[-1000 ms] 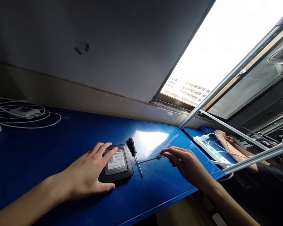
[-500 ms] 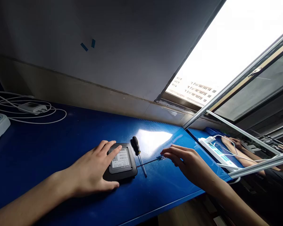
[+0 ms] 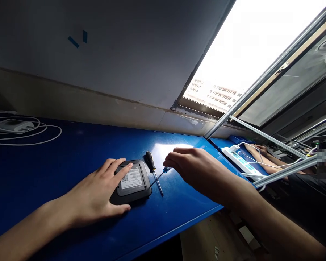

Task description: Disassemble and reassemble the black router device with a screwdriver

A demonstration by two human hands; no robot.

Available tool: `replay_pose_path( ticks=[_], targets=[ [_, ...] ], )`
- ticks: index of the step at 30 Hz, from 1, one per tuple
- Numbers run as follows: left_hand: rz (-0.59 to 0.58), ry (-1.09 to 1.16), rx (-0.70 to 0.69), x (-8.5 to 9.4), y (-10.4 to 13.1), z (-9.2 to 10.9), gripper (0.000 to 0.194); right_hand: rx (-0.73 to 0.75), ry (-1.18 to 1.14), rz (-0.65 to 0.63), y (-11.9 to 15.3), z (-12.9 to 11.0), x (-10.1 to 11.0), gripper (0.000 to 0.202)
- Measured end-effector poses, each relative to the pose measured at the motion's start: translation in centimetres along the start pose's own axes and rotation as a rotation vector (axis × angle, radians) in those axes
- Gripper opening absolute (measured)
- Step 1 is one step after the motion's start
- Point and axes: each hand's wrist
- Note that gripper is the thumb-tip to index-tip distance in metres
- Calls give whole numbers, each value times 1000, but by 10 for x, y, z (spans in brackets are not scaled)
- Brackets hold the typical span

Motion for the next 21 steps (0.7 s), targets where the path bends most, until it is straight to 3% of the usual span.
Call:
replay_pose_path(
  ticks=[8,21],
  targets=[
    [-14,1,-13,0,-1,-3,102,37,-173,88,17,38,-19,26],
    [-51,-25,12,4,-1,2,102,-8,-320,159,36,44,-33,24]
  ],
)
Point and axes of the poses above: each hand's wrist, its own y-axis away from the middle knuckle, its own x-axis out of the back of the hand, z = x × y, and after that the axes turned 2 degrees about y, right-handed
